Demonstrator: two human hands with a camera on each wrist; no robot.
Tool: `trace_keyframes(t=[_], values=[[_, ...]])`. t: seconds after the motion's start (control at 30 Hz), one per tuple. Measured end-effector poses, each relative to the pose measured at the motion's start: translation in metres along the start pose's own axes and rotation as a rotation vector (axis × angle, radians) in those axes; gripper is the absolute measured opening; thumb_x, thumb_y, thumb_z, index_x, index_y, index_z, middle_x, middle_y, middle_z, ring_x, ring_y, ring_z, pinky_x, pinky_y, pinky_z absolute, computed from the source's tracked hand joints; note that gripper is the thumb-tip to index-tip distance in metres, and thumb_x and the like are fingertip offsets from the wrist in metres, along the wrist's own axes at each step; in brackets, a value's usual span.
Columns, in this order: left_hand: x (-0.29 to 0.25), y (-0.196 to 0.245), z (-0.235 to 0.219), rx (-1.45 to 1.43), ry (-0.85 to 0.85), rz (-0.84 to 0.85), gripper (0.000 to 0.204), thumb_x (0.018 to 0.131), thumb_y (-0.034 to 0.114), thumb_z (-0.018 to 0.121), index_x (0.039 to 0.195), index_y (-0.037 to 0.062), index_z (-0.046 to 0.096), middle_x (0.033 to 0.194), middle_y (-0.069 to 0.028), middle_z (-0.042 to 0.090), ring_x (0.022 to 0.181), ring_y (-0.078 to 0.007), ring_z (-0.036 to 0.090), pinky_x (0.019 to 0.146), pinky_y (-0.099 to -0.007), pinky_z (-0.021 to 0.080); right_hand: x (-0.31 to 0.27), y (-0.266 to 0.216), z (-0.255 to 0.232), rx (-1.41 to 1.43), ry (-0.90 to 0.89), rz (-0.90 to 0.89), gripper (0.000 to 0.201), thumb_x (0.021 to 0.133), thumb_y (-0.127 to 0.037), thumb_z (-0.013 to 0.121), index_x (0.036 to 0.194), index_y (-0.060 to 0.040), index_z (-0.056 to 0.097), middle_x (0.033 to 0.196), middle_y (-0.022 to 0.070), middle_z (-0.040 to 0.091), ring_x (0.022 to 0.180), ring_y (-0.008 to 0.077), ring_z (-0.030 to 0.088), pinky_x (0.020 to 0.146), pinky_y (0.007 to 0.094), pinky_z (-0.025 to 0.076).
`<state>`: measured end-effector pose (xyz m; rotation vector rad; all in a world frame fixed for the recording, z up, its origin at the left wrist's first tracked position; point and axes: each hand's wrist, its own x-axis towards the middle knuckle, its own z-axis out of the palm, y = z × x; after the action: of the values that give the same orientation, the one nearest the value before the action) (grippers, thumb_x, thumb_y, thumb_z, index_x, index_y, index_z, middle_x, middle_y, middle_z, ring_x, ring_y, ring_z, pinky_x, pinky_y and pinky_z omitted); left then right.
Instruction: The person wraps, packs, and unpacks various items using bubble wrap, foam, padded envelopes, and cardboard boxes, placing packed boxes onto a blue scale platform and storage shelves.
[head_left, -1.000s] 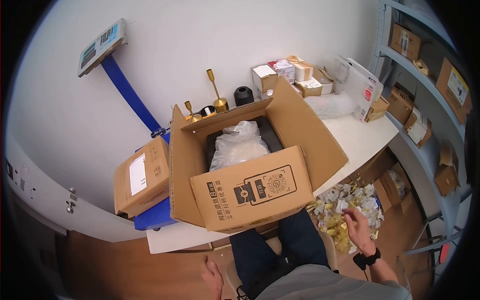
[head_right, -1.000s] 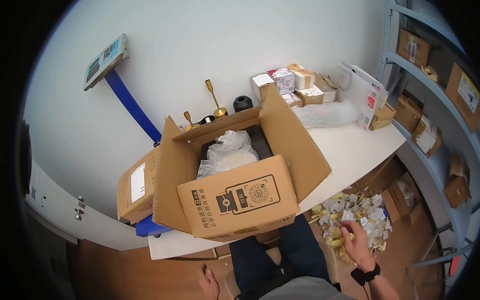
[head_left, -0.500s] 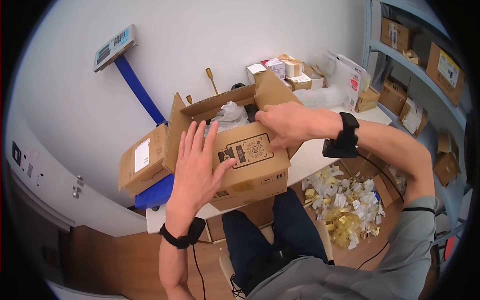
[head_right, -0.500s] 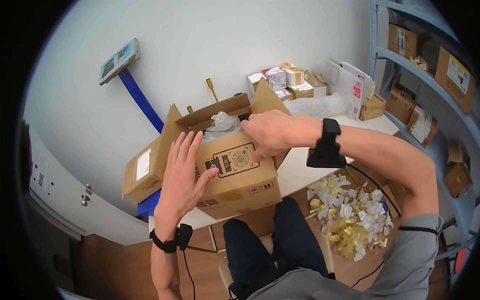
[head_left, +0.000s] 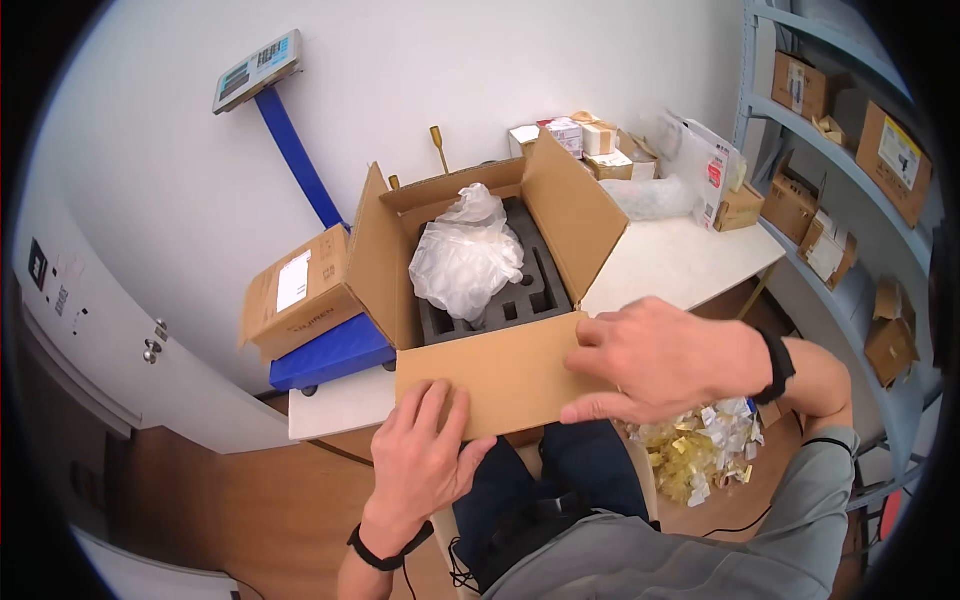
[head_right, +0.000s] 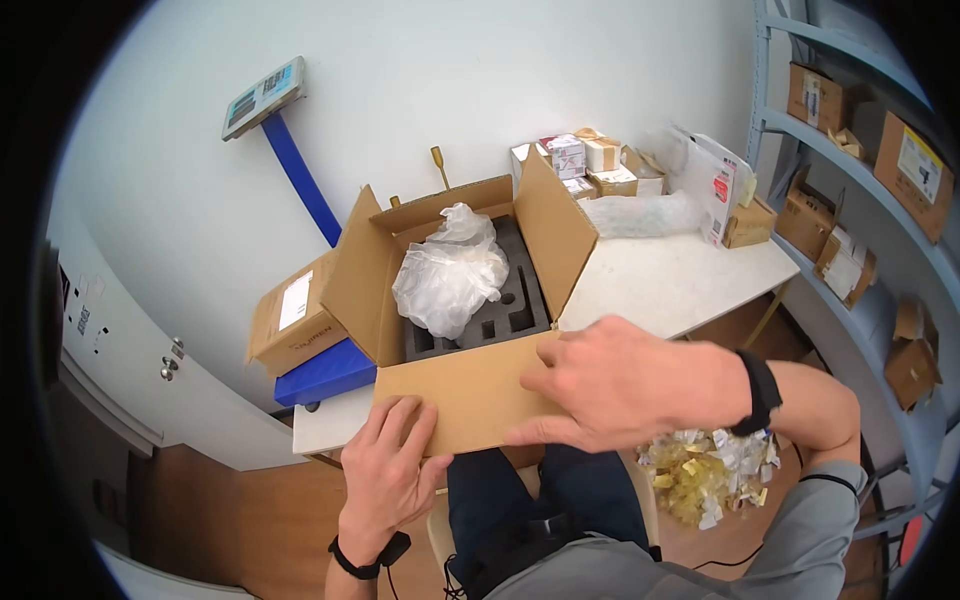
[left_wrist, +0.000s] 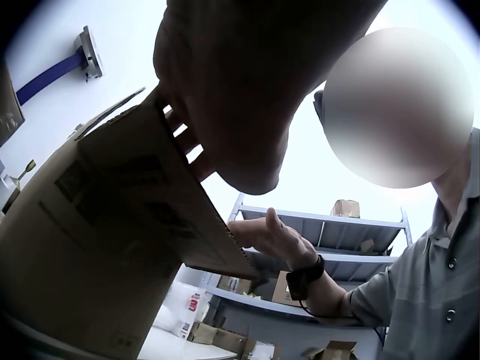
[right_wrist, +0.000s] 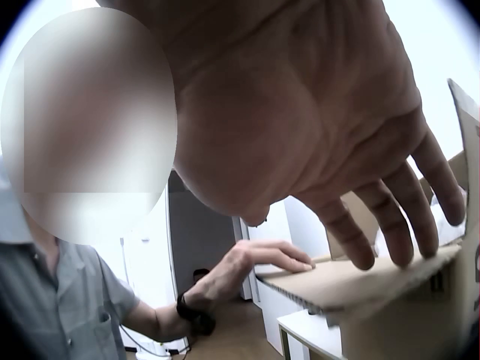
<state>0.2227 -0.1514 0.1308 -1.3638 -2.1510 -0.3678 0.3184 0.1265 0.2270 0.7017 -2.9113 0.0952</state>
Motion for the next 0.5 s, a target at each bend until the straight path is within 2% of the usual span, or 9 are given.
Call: trace_keyframes(t=[0.03, 0.07, 0.13, 0.17, 0.23, 0.27, 0.33, 0.43, 0.5], values=[[0.000, 0.003, 0.002, 0.030, -0.010, -0.013, 0.046, 0.088, 0.039, 0.079, 0.110, -0.0006, 0.071, 0.120, -0.0200, 0.065, 0.113, -0.0347, 0.064, 0.079, -0.0423, 0.057, 0.011, 0.002, -0.014, 0.083, -0.195, 0.085, 0.056, 0.099, -0.053, 0.063, 0.095, 0.0025, 0.066, 0.081, 0.0197, 0.067, 0.079, 0.0416, 0.069, 0.072, 0.0486, 0.056], [0.004, 0.007, -0.003, 0.033, -0.008, -0.012, 0.046, 0.088, 0.039, 0.079, 0.110, -0.0006, 0.071, 0.120, -0.0200, 0.065, 0.113, -0.0347, 0.064, 0.079, -0.0423, 0.057, 0.025, 0.007, -0.023, 0.074, -0.149, 0.069, 0.051, 0.099, -0.050, 0.063, 0.100, 0.0011, 0.066, 0.086, 0.0212, 0.069, 0.083, 0.0421, 0.070, 0.073, 0.0493, 0.056], [0.018, 0.012, -0.015, -0.114, -0.262, -0.183, 0.047, 0.088, 0.039, 0.079, 0.109, -0.0008, 0.069, 0.130, -0.0244, 0.061, 0.123, -0.0394, 0.059, 0.092, -0.0470, 0.055, 0.065, 0.022, -0.027, -0.004, -0.060, 0.065, 0.045, 0.099, -0.045, 0.064, 0.104, -0.0003, 0.068, 0.091, 0.0225, 0.072, 0.086, 0.0422, 0.071, 0.075, 0.0504, 0.056], [0.020, 0.009, -0.014, -0.110, -0.260, -0.180, 0.047, 0.088, 0.039, 0.079, 0.109, -0.0008, 0.069, 0.130, -0.0244, 0.061, 0.123, -0.0394, 0.059, 0.092, -0.0470, 0.055, 0.089, 0.031, -0.021, -0.073, -0.020, 0.075, 0.043, 0.099, -0.043, 0.065, 0.103, -0.0002, 0.069, 0.090, 0.0222, 0.073, 0.085, 0.0417, 0.071, 0.075, 0.0507, 0.056], [0.020, -0.004, 0.003, -0.179, -0.073, -0.053, 0.055, 0.082, 0.043, 0.085, 0.107, 0.0004, 0.062, 0.142, -0.0272, 0.054, 0.132, -0.0459, 0.051, 0.108, -0.0519, 0.046, 0.135, 0.046, -0.006, -0.219, -0.111, 0.103, 0.038, 0.097, -0.037, 0.066, 0.105, 0.0003, 0.071, 0.088, 0.0198, 0.075, 0.087, 0.0406, 0.072, 0.076, 0.0501, 0.057], [0.018, -0.008, 0.011, -0.174, -0.072, -0.050, 0.055, 0.082, 0.043, 0.085, 0.107, 0.0004, 0.062, 0.142, -0.0272, 0.054, 0.132, -0.0459, 0.051, 0.108, -0.0519, 0.046, 0.154, 0.052, 0.003, -0.247, -0.219, 0.149, 0.042, 0.096, -0.040, 0.067, 0.107, 0.0003, 0.072, 0.090, 0.0190, 0.076, 0.088, 0.0394, 0.073, 0.077, 0.0488, 0.058], [0.011, -0.015, 0.026, -0.240, -0.061, -0.114, 0.071, 0.075, 0.046, 0.089, 0.117, -0.0011, 0.056, 0.150, -0.0305, 0.046, 0.143, -0.0487, 0.040, 0.121, -0.0562, 0.032, 0.178, 0.056, 0.022, -0.279, -0.326, 0.193, 0.046, 0.095, -0.043, 0.068, 0.110, 0.0002, 0.073, 0.092, 0.0182, 0.077, 0.090, 0.0382, 0.074, 0.079, 0.0475, 0.059], [0.003, -0.014, 0.040, -0.305, 0.008, -0.145, 0.074, 0.075, 0.046, 0.090, 0.118, -0.0057, 0.060, 0.155, -0.0296, 0.043, 0.148, -0.0477, 0.035, 0.124, -0.0585, 0.026, 0.199, 0.063, 0.044, -0.279, -0.354, 0.300, 0.060, 0.092, -0.055, 0.067, 0.115, 0.0001, 0.073, 0.102, 0.0185, 0.077, 0.099, 0.0364, 0.074, 0.089, 0.0464, 0.058], [0.002, -0.012, 0.043, -0.326, 0.030, -0.164, 0.073, 0.074, 0.045, 0.090, 0.118, -0.0055, 0.060, 0.154, -0.0291, 0.044, 0.148, -0.0474, 0.035, 0.124, -0.0585, 0.026, 0.205, 0.070, 0.059, -0.109, -0.314, 0.405, 0.073, 0.089, -0.067, 0.063, 0.115, 0.0005, 0.075, 0.118, 0.0240, 0.073, 0.114, 0.0386, 0.070, 0.100, 0.0495, 0.053]])
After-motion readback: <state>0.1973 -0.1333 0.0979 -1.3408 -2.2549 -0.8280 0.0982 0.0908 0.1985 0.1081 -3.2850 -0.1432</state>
